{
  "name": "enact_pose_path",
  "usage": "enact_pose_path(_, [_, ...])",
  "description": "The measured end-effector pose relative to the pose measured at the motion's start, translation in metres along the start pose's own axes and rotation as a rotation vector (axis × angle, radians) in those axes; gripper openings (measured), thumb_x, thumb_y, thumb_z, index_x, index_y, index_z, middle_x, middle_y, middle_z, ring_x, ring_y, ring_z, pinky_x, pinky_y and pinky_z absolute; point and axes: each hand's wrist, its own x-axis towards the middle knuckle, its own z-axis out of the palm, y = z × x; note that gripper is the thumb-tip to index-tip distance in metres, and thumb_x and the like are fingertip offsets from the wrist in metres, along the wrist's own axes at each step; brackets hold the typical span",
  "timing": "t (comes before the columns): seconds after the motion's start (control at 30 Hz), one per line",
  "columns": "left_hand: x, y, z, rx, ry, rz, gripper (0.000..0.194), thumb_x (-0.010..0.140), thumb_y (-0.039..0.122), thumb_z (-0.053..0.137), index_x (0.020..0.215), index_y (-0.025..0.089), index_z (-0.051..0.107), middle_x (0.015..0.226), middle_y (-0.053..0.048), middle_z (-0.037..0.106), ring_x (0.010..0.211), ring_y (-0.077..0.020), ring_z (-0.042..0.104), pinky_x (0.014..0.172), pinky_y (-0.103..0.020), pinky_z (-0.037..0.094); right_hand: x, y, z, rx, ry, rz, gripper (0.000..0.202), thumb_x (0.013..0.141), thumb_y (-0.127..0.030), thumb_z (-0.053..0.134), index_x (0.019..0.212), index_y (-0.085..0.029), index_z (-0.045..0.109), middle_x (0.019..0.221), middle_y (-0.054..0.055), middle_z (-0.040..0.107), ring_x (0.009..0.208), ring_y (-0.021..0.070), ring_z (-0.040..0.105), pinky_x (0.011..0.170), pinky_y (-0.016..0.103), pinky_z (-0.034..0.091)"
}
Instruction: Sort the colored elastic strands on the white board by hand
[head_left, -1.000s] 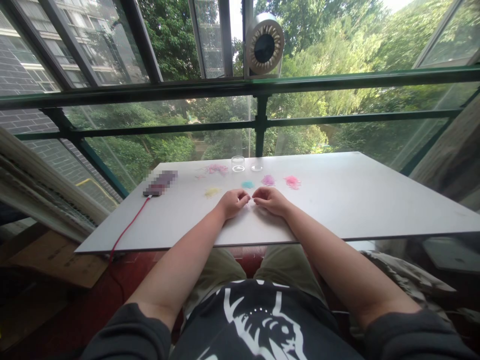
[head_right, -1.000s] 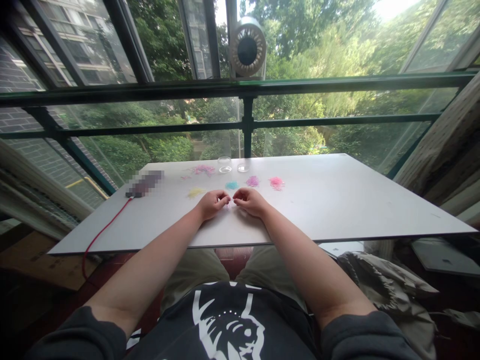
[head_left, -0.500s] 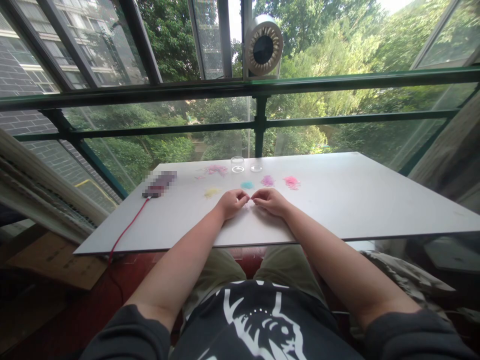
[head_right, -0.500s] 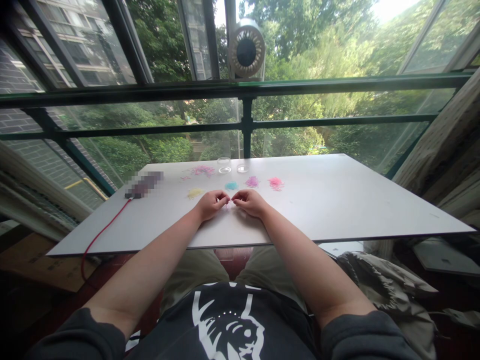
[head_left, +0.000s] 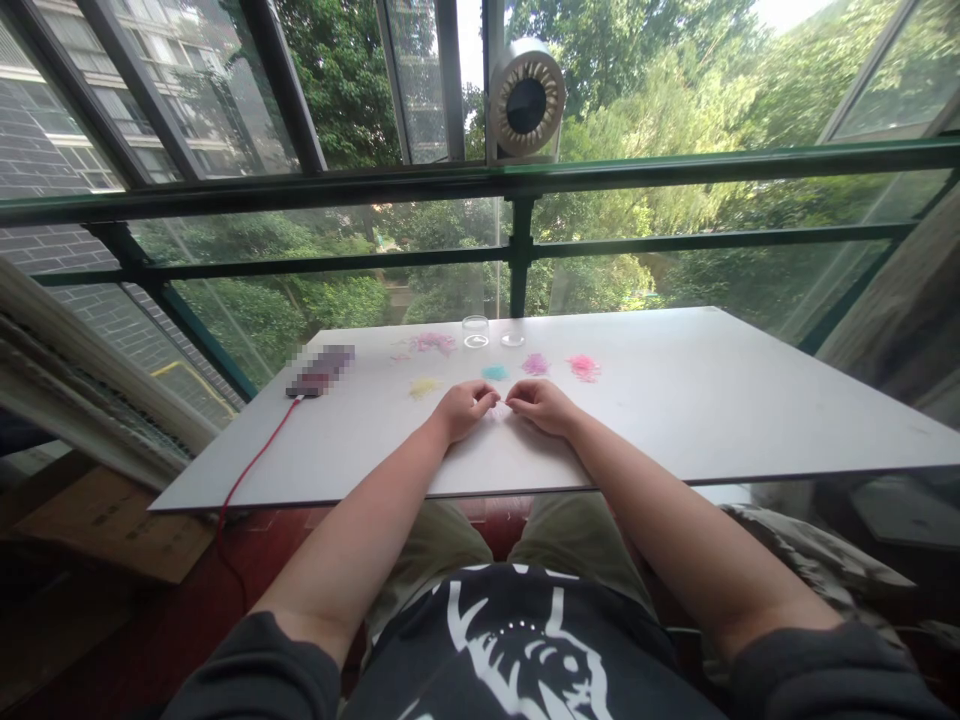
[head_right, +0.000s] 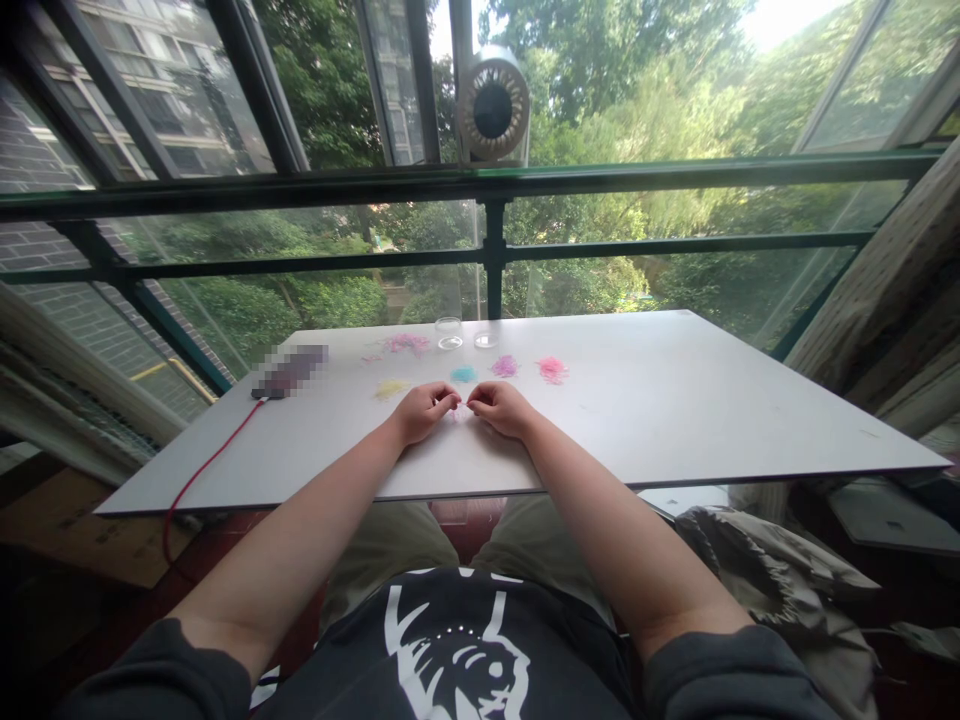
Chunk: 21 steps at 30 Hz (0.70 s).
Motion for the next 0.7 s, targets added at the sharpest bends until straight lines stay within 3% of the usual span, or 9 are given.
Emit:
enact_pose_path(0.2, [0.0010, -0.0023, -0.0011, -0.036, 0.006, -0.018, 0.028, 0.081, 0.029, 0.039, 0.087, 0.016, 0.064, 0.082, -0.003, 0.066, 0.078, -0.0138, 0.059, 0.074, -0.025, 0.044, -0.0007, -0.0011, 0.0001, -0.002, 0.002, 0.001, 0.015, 0.070, -0.026, 0.053, 0.073, -0.013, 0.060, 0.056, -0.002, 0.055, 0.050, 0.0084, 0.045, 0.050, 0.021, 0.036])
enact_pose_path(0.7, [-0.0020, 0.0005, 0.0012, 0.033, -0.002, 0.006, 0.021, 0.075, 0.032, 0.049, 0.076, 0.016, 0.063, 0.070, -0.001, 0.064, 0.064, -0.0113, 0.055, 0.060, -0.022, 0.042, -0.0013, -0.0049, -0.0007, -0.114, 0.000, -0.039, 0.015, 0.070, -0.026, 0.053, 0.072, -0.013, 0.062, 0.056, -0.002, 0.051, 0.053, 0.0087, 0.042, 0.052, 0.021, 0.033])
